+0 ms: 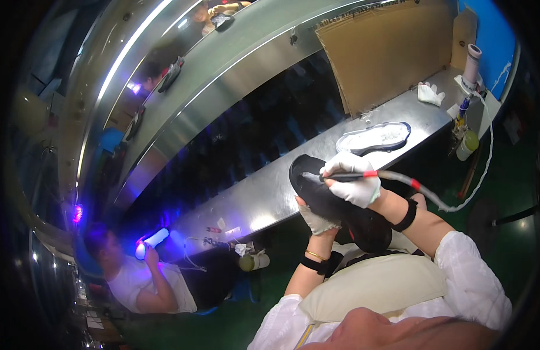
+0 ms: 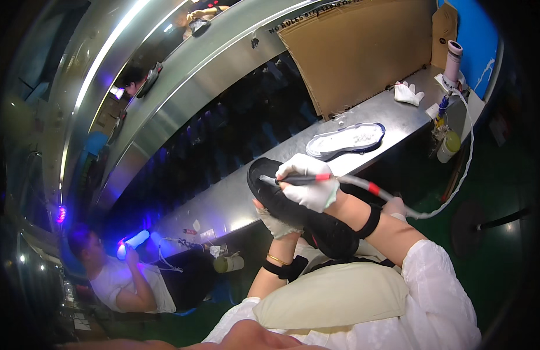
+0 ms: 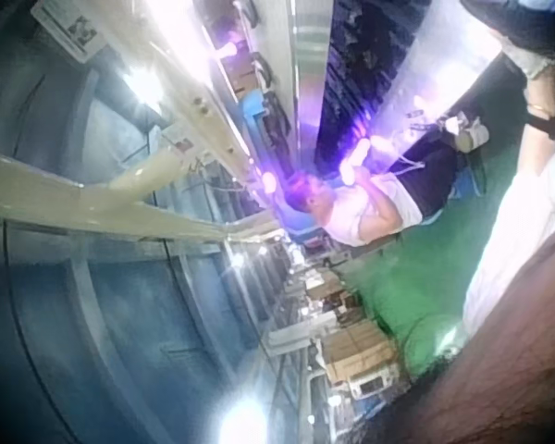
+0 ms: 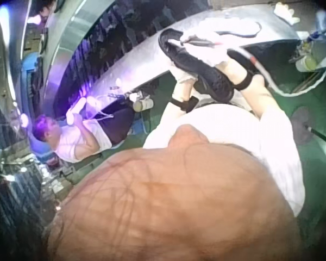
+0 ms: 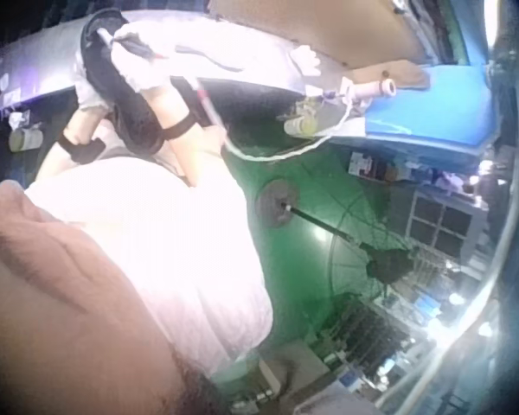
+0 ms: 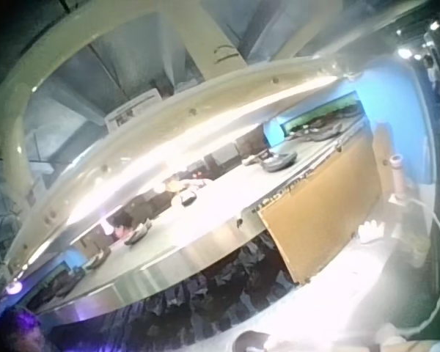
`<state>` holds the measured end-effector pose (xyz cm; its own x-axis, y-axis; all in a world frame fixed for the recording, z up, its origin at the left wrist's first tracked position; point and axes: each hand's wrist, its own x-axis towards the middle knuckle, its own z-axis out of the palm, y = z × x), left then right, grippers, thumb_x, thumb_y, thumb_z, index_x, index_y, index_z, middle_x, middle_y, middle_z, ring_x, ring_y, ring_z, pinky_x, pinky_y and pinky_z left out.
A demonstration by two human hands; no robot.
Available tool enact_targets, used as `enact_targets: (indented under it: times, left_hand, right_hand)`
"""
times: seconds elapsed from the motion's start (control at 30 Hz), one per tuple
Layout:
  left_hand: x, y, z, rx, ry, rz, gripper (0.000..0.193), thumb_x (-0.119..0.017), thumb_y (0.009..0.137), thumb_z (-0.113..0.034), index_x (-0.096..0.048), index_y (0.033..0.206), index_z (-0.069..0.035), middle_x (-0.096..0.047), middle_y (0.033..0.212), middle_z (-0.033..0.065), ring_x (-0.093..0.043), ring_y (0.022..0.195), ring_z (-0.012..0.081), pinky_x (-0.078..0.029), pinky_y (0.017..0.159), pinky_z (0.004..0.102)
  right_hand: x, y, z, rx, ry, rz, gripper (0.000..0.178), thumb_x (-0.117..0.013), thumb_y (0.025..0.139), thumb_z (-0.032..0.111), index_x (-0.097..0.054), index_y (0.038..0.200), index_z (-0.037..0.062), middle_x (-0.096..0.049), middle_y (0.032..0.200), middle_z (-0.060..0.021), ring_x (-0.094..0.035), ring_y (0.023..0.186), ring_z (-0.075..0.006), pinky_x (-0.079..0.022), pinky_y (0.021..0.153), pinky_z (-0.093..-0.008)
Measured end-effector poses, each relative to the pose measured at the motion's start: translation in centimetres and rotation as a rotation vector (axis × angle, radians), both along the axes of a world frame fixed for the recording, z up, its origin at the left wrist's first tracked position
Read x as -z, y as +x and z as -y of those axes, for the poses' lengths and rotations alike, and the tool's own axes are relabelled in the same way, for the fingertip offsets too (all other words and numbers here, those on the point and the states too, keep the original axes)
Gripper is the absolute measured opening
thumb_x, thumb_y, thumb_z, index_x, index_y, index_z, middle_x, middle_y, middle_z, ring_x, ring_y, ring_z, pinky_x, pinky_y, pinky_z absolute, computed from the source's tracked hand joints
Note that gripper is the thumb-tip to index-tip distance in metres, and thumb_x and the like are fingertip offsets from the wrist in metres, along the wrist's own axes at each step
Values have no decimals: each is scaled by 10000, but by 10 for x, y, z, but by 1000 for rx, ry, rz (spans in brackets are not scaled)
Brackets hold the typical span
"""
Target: Apply adhesive to shoe soles and manage the conveyor belt flow of shoe components.
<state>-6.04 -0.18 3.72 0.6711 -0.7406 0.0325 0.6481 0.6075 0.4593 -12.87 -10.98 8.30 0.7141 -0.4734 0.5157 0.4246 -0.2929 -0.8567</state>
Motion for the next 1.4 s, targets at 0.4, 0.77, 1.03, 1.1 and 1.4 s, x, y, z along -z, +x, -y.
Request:
enact_targets:
  times: [0.4, 0.77, 1.03, 1.1, 1.4]
  left_hand:
    - [-1, 34, -4, 124, 52, 23, 668, -430, 837, -648, -520, 1181, -82, -588, 1075, 109, -576, 970, 238, -473, 872, 391]
    - [-13, 55, -5, -9, 187, 14, 745, -435, 824, -647, -430, 1318, -90, -482, 1300, 154, -488, 1159, 345, -392, 993, 479]
    - [-14, 59, -13, 153, 165, -81, 762, -471, 819, -630, -422, 1326, -63, -454, 1333, 166, -463, 1189, 345, -376, 1006, 486]
    - [-13, 58, -11, 159, 185, -69, 781, -471, 812, -640, -411, 1335, -62, -449, 1335, 172, -459, 1194, 350, -374, 1009, 490]
    - [29, 36, -52, 216, 268, 86, 977, -432, 714, -788, -340, 1375, -75, -446, 1332, 156, -469, 1188, 327, -385, 1011, 466]
  right_hand:
    - [-12, 7, -1, 54, -387, 113, 179, -678, 668, 26, -616, 830, 68, -610, 808, -83, -616, 748, -256, -499, 689, -315]
    - [-2, 3, -6, 23, -406, 93, 188, -682, 651, 37, -615, 817, 96, -610, 798, -65, -613, 725, -262, -492, 672, -313]
    - [14, -11, -11, -87, 79, -105, 99, -667, 705, 7, -613, 781, 39, -633, 791, -67, -620, 729, -180, -480, 681, -288]
    - [8, -13, -13, -40, -150, -25, 106, -663, 702, -7, -611, 783, 39, -629, 783, -72, -619, 726, -180, -482, 681, -276]
    - [49, -36, -16, -186, 640, -207, 104, -620, 788, -40, -579, 869, 11, -635, 890, -59, -589, 781, -91, -488, 741, -247]
